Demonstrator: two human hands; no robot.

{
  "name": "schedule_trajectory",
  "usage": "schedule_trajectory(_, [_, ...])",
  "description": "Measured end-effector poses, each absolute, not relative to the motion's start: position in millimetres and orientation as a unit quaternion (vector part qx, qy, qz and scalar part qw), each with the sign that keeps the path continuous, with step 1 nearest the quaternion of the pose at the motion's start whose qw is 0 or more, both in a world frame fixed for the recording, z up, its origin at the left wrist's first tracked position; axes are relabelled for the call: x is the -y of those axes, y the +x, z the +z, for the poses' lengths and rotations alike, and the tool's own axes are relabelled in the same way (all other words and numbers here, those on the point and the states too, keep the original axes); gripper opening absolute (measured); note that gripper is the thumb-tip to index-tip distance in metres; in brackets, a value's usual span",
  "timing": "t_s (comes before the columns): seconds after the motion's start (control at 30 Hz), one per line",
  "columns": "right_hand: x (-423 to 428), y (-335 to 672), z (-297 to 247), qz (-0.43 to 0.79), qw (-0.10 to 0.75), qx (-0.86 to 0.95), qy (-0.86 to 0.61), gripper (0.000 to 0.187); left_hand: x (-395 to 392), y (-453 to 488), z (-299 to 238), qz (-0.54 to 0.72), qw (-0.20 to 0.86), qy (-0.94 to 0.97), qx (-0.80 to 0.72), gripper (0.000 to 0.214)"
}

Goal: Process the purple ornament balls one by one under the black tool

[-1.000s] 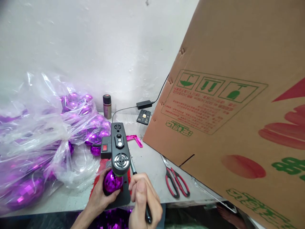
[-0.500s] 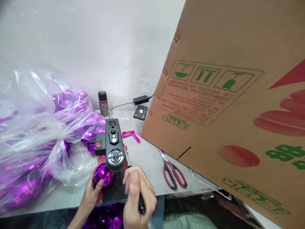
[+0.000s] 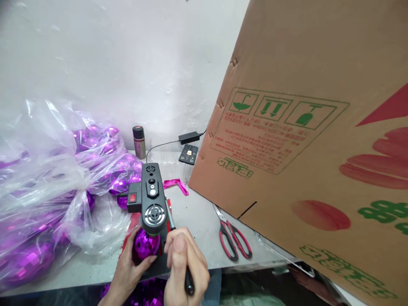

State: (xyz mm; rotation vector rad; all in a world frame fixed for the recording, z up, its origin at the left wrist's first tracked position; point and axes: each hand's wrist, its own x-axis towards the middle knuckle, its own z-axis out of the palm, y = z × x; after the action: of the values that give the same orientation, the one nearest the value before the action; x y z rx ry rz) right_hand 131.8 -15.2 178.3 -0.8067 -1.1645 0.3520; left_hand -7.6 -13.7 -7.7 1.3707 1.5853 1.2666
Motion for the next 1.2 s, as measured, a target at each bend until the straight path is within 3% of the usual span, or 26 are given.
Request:
schedule_trajectory(0.57, [16, 136, 179, 0.178, 0.737, 0.534, -0.375, 0.052, 1, 16, -26, 0.501, 0.279, 0.561, -0.598, 0.08])
schedule_trajectory(1.0, [9, 118, 153, 0.08, 0.806, 0.471, -0.349, 0.052, -2, 12, -24, 0.485, 0.278, 0.586, -0.586, 0.08])
schedule_trajectory(1.2, [7, 116, 157, 0.092, 0.802, 0.468, -0.359, 0.056, -3, 11, -30, 0.478, 0.266, 0.605, -0.579, 0.08])
